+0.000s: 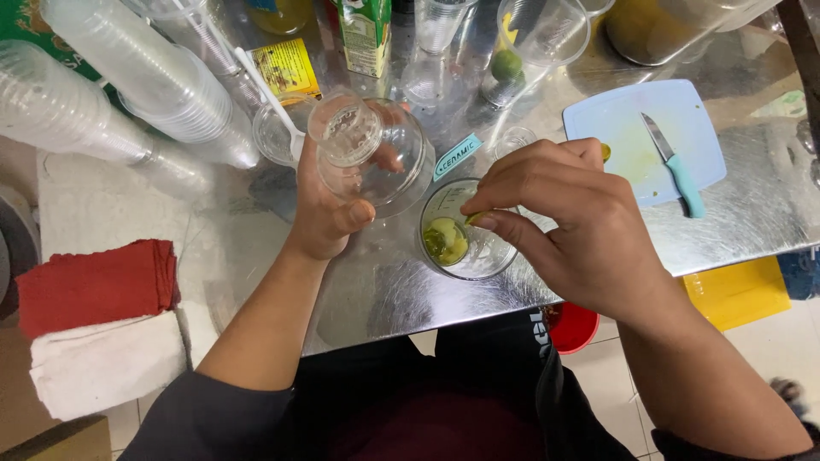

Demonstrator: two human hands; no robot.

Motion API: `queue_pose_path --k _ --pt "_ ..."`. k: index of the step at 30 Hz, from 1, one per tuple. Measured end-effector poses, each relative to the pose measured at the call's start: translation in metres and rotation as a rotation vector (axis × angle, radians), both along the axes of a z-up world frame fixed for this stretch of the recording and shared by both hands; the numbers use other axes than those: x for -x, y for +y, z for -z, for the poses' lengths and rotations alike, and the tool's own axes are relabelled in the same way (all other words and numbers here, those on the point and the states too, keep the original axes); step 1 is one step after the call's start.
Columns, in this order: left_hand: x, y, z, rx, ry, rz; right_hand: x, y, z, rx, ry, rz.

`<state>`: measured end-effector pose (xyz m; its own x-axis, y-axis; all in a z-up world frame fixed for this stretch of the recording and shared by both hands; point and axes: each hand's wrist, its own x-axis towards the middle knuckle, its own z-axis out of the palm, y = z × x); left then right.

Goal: The person cuts a lime on a cutting board, places the pieces into a shaker, adds ice, pours in syrup and a dark liquid, then shakes the mixture. The person handles the shaker, knife, lime, ice, and bottles during the process.

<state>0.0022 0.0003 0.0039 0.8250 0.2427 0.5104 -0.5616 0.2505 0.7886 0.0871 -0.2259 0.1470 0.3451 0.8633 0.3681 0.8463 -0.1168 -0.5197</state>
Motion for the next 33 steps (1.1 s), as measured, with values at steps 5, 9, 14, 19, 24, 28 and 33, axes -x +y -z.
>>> queue_pose_path --k 5,9,14,19,24,28,33 --pt "0.001 0.002 0.001 -0.011 0.034 -0.028 -0.002 0.000 0.003 0.014 -0.079 -0.010" --pt "0.001 0.003 0.004 0.027 0.049 -0.020 0.000 0.000 0.003 0.052 -0.129 -0.005" --pt "0.002 0.004 0.002 0.054 0.099 -0.026 0.004 -0.003 0.004 0.032 -0.137 0.036" --pt "-0.002 0.003 -0.002 0.028 0.066 -0.009 0.008 -0.008 0.003 0.045 -0.097 0.110" --pt "-0.004 0.004 0.006 0.045 0.137 0.011 0.011 -0.011 0.000 0.116 -0.066 0.154" --pt "-0.007 0.006 0.006 0.010 0.084 0.024 0.013 -0.009 -0.005 0.168 -0.012 0.187" --pt "-0.009 0.003 -0.001 -0.005 0.268 -0.003 0.011 -0.012 -0.010 0.062 0.058 0.102"
